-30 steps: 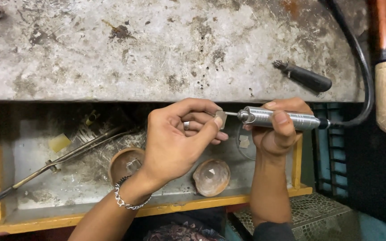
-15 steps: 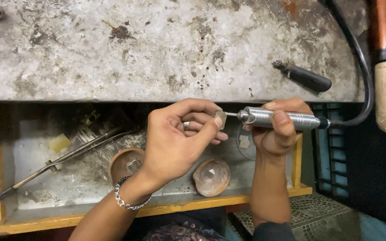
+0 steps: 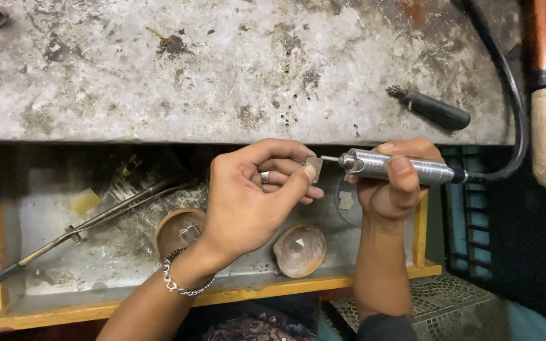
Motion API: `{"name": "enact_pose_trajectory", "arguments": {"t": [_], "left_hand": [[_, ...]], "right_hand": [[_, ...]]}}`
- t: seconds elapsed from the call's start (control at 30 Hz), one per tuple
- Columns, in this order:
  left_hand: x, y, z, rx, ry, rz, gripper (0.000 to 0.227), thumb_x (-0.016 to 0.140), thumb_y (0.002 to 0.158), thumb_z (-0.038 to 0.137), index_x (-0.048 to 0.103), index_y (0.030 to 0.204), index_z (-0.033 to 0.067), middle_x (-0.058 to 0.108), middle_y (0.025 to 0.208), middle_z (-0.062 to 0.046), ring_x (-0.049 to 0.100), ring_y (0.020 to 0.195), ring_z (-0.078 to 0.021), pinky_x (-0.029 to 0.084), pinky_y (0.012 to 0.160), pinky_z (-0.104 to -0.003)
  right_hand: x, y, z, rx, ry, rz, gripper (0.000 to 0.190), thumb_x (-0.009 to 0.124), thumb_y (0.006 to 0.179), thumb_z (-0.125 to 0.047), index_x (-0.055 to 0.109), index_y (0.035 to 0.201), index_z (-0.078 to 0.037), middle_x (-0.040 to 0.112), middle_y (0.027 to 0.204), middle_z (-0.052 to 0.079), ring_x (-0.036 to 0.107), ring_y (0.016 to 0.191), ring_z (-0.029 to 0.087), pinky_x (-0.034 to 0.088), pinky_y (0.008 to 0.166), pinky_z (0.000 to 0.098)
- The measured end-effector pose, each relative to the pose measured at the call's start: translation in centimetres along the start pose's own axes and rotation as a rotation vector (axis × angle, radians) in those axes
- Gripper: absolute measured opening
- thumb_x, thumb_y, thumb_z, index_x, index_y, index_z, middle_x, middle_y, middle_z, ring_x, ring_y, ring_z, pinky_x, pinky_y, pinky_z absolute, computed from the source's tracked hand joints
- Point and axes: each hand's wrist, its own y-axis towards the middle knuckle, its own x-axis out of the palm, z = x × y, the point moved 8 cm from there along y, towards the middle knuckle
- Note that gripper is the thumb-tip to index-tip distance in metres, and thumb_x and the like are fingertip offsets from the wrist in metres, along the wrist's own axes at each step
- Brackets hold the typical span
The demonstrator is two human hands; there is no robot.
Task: Polishing a small rectangular metal piece using a handheld rotary tool at a jewelry workbench.
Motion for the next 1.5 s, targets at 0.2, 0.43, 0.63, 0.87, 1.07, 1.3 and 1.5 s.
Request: {"name": "enact_pose_trajectory", "arguments": {"t": [0.2,0.43,0.63,0.87,1.07,1.3,1.5], "left_hand": [[0.1,0.0,-0.1,-0.024,-0.014,-0.004,0.010,0.074,0.086,0.004,0.073,0.094,-0.0017,0.076,0.068,-0.015,0.081,0.061,-0.0201,0.066,0.055,-0.022],[0.1,0.0,0.0,-0.004,-0.010,-0.020,0.010,0.074,0.087,0.004,0.073,0.096,-0.0017,0.077,0.069,-0.015,0.081,0.063,-0.0207,0.066,0.056,-0.022],[0.0,0.0,-0.2,-0.015,-0.022,-0.011,0.010,0.074,0.087,0.005,0.073,0.095,-0.0012,0.076,0.069,-0.015,0.081,0.061,-0.0199,0.066,0.055,-0.022],[0.0,0.0,-0.2,-0.016,-0.022,-0.007,0.011,0.074,0.087,0.004,0.072,0.095,-0.0021,0.077,0.069,-0.015,0.081,0.061,-0.0200,0.066,0.055,-0.022],[0.0,0.0,-0.2,-0.021,-0.028,-0.002,0.011,0.074,0.086,0.003,0.072,0.095,-0.0024,0.076,0.068,-0.015,0.081,0.061,-0.0205,0.065,0.055,-0.022],[0.1,-0.2,0.4,0.031,-0.071,-0.059,0.010,0.073,0.088,0.002,0.070,0.095,-0.0035,0.075,0.071,-0.017,0.081,0.065,-0.0227,0.067,0.057,-0.025],[0.0,-2.8,4.0,0.402,0.147,-0.104,0.006,0.076,0.092,0.006,0.074,0.097,0.0071,0.077,0.111,-0.012,0.074,0.095,-0.0134,0.063,0.076,-0.018]], "right_hand": [[1.3,0.0,-0.6,0.032,0.045,-0.031,0.024,0.069,0.084,-0.029,0.061,0.080,-0.006,0.056,0.056,0.012,0.054,0.037,0.027,0.040,0.032,0.0317],[-0.1,-0.1,-0.3,-0.009,-0.039,0.044,0.024,0.069,0.081,-0.031,0.064,0.077,-0.008,0.056,0.059,0.006,0.049,0.040,0.019,0.032,0.038,0.0273],[1.5,0.0,-0.7,0.023,0.028,-0.052,0.025,0.069,0.083,-0.031,0.062,0.078,-0.008,0.057,0.056,0.011,0.052,0.036,0.024,0.036,0.031,0.0303],[1.6,0.0,-0.7,0.036,0.026,-0.061,0.024,0.068,0.086,-0.029,0.061,0.080,-0.007,0.056,0.057,0.013,0.054,0.036,0.026,0.039,0.031,0.0308],[1.7,0.0,-0.9,0.034,0.035,-0.039,0.024,0.068,0.085,-0.028,0.059,0.080,-0.007,0.055,0.055,0.014,0.052,0.035,0.027,0.038,0.030,0.0322],[1.3,-0.2,-0.7,0.018,0.251,-0.206,0.041,0.068,0.101,-0.050,0.055,0.100,-0.012,0.051,0.060,0.010,0.047,0.038,0.019,0.042,0.034,0.0293],[1.0,-0.6,-1.3,0.134,0.737,-0.458,0.043,0.057,0.105,-0.053,0.064,0.131,-0.019,0.053,0.064,-0.002,0.040,0.046,0.005,0.033,0.045,0.0158]]}}
